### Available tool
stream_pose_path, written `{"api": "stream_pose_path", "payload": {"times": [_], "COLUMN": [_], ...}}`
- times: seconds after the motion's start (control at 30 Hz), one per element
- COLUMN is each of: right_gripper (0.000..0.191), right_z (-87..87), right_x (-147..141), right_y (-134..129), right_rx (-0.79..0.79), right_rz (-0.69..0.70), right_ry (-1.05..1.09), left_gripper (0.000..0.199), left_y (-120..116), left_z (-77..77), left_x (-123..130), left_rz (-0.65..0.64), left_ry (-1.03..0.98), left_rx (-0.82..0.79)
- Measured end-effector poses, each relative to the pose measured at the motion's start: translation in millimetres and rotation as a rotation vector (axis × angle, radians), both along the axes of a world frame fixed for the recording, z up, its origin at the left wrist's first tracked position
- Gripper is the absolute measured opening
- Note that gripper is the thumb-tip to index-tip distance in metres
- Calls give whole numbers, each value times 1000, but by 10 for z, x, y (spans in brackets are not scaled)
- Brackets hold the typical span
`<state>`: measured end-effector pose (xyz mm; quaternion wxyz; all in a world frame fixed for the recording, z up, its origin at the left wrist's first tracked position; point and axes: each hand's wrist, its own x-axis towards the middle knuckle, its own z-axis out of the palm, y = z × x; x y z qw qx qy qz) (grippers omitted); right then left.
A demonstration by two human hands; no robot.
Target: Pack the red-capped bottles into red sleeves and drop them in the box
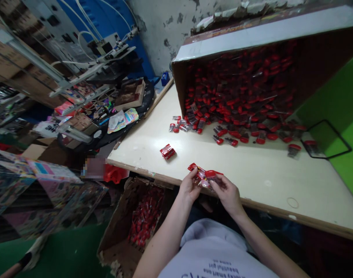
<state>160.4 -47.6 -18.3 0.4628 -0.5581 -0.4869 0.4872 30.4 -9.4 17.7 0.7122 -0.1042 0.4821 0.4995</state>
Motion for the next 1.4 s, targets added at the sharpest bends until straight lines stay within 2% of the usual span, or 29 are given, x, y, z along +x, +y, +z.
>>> {"api": "stream_pose_path", "payload": {"times": [0.37, 0.7, 0.83, 1.1, 1.27, 1.4], "right_gripper": [31, 33, 33, 31, 30, 28], "right_z": [-61, -23, -32, -79, -90, -56], "right_x": [13, 15, -22, -47, -40, -23], "right_y": [18, 16, -12, -8, 5, 14], "right_rx": [19, 1, -15, -70, -62, -69], "right_rz": [-22, -22, 6, 50, 50, 88], "right_ry": [15, 5, 47, 173, 141, 135], "left_gripper": [10, 7, 8, 33, 34, 33], "left_y": [-21, -32, -47, -133, -170, -160], "left_z": [-47, -40, -71, -130, -147, -161], "left_x": [-25, -19, 26, 84, 115, 112], "left_rz": [-47, -65, -68, -89, -131, -142], "left_ry": [-11, -34, -23, 108, 230, 244], "left_rx": [-18, -17, 60, 267, 308, 353]}}
